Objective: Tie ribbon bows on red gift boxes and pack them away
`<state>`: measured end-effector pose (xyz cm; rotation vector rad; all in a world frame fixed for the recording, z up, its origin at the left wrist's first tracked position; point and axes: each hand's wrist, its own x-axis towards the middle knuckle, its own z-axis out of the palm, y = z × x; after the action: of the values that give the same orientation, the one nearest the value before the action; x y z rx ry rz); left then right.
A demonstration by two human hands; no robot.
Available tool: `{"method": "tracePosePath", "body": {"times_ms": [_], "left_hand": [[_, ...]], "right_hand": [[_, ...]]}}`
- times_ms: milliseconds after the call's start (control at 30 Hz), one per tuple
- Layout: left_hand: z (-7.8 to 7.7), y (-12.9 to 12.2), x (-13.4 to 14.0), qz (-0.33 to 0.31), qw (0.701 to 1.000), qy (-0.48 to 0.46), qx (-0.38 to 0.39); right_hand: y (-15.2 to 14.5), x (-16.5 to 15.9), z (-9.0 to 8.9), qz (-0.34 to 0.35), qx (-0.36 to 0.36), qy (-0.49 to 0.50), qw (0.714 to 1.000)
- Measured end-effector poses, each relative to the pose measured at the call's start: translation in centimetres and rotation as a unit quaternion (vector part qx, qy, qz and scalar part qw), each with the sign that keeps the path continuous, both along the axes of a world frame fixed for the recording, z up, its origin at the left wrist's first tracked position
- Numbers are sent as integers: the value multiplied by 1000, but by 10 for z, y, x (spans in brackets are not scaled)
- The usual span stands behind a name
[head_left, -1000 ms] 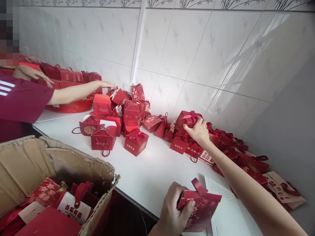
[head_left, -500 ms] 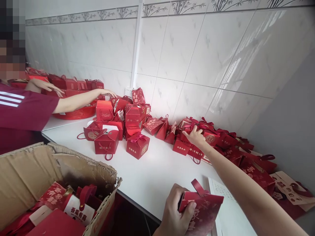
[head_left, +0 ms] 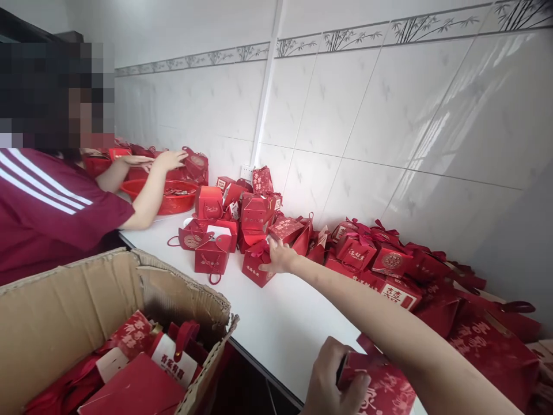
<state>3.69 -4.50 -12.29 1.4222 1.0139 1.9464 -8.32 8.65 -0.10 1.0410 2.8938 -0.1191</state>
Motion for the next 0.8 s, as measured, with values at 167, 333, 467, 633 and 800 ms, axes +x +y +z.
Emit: {"method": "tracePosePath", "body": {"times_ms": [167, 333, 467, 633, 800], "left_hand": [[-7, 5, 0, 10, 1000, 10, -16], [-6, 5, -1, 18, 1000, 21, -11], [-3, 3, -2, 11, 1000, 20, -17], [-3, 1, -1, -2, 999, 6, -34], [0, -2, 0, 10, 998, -8, -63]], "right_hand": [[6, 1, -9, 31, -25, 7, 999], [13, 32, 9, 36, 3, 54, 998], [40, 75, 45, -20, 57, 137, 989], [90, 147, 88, -188, 146, 282, 929], [125, 224, 100, -366, 217, 305, 852]]}}
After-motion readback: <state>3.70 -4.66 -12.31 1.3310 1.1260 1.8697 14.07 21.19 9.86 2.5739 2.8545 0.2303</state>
